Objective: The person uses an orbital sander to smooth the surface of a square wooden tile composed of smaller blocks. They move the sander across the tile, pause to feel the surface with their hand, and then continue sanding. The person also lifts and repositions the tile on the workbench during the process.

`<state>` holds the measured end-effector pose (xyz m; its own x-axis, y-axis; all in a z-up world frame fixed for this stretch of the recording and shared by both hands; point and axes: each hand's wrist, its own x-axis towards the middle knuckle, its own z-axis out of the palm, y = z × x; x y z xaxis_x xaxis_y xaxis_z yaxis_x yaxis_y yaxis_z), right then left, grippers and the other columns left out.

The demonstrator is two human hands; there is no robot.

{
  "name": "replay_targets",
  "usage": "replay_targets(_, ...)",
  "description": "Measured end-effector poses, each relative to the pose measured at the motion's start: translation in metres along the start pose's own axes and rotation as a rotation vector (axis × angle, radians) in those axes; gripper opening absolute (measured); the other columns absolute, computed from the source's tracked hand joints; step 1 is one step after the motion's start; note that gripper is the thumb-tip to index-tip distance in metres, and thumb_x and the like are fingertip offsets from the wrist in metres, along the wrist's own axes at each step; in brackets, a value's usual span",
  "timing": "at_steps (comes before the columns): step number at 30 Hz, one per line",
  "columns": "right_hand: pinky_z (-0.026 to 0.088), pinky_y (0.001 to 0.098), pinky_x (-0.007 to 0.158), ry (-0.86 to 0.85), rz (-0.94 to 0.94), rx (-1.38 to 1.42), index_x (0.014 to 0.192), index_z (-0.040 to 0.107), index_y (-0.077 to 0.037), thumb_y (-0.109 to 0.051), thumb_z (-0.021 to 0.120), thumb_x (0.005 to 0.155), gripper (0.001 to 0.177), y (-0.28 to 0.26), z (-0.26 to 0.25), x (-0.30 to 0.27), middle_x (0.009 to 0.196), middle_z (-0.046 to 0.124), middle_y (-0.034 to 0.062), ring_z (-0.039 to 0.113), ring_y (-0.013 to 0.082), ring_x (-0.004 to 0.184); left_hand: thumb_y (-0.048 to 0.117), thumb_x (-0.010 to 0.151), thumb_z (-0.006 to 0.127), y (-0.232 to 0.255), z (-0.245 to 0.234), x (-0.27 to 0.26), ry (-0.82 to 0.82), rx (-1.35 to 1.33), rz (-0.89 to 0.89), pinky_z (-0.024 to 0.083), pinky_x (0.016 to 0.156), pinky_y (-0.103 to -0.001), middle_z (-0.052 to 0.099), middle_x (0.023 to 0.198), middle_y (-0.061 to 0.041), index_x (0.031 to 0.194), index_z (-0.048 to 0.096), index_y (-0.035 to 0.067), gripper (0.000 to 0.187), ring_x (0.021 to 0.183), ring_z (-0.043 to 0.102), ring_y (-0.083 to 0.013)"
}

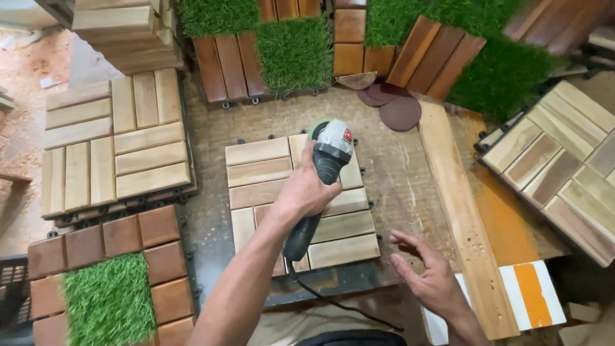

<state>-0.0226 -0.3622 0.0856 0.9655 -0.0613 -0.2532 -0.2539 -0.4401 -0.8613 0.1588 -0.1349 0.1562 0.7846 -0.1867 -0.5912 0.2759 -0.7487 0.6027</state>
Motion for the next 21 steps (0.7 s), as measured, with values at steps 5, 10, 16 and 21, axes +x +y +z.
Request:
replay_targets(5, 0.051, 0.0403, 0.112, 0.059, 0.180, -0.091, 0.138, 0.062, -0.021, -0.031, 0.066, 0.088, 0.050, 0.004, 0.008, 0.021, 0.143, 0.065, 0.0051, 0.064, 0.0221, 0.130, 0.033, 0.077, 0.058, -0.024, -0.024, -0.012, 0.056, -0.020, -0.099, 0.051, 0.095, -0.054, 0.057, 0.133, -0.027, 0.162, 0.004, 0.025, 0.101, 0.109, 0.065, -0.0430)
replay_targets(10, 0.049, 0.0418, 0.108, 0.092, -0.029, -0.195, 0.134, 0.065, -0.013, -0.032, 0.065, 0.090, 0.048, 0.029, 0.017, 0.028, 0.135, 0.067, 0.0090, 0.062, 0.0239, 0.127, 0.028, 0.080, 0.057, -0.049, -0.043, -0.034, 0.120, -0.049, -0.172, 0.055, 0.086, -0.051, 0.066, 0.120, -0.020, 0.161, 0.002, 0.023, 0.098, 0.092, 0.071, -0.0378)
replay_targets(16, 0.055, 0.0348, 0.095, 0.302, -0.136, 0.185, 0.127, 0.070, -0.003, -0.006, 0.069, 0.099, 0.028, 0.066, 0.025, 0.058, 0.106, 0.070, 0.0106, 0.062, 0.0150, 0.101, 0.039, 0.075, 0.071, -0.100, -0.056, -0.044, 0.307, 0.052, -0.225, 0.048, 0.097, -0.057, 0.066, 0.117, -0.032, 0.159, 0.015, 0.025, 0.101, 0.115, 0.065, -0.0479)
replay_targets(21, 0.058, 0.0315, 0.081, 0.346, -0.152, 0.301, 0.123, 0.069, 0.002, 0.001, 0.068, 0.097, 0.026, 0.065, 0.023, 0.054, 0.097, 0.071, 0.0144, 0.066, 0.0163, 0.085, 0.038, 0.075, 0.072, -0.114, -0.065, -0.071, 0.322, 0.035, -0.311, 0.049, 0.093, -0.058, 0.067, 0.112, -0.033, 0.159, 0.018, 0.024, 0.101, 0.109, 0.067, -0.0490)
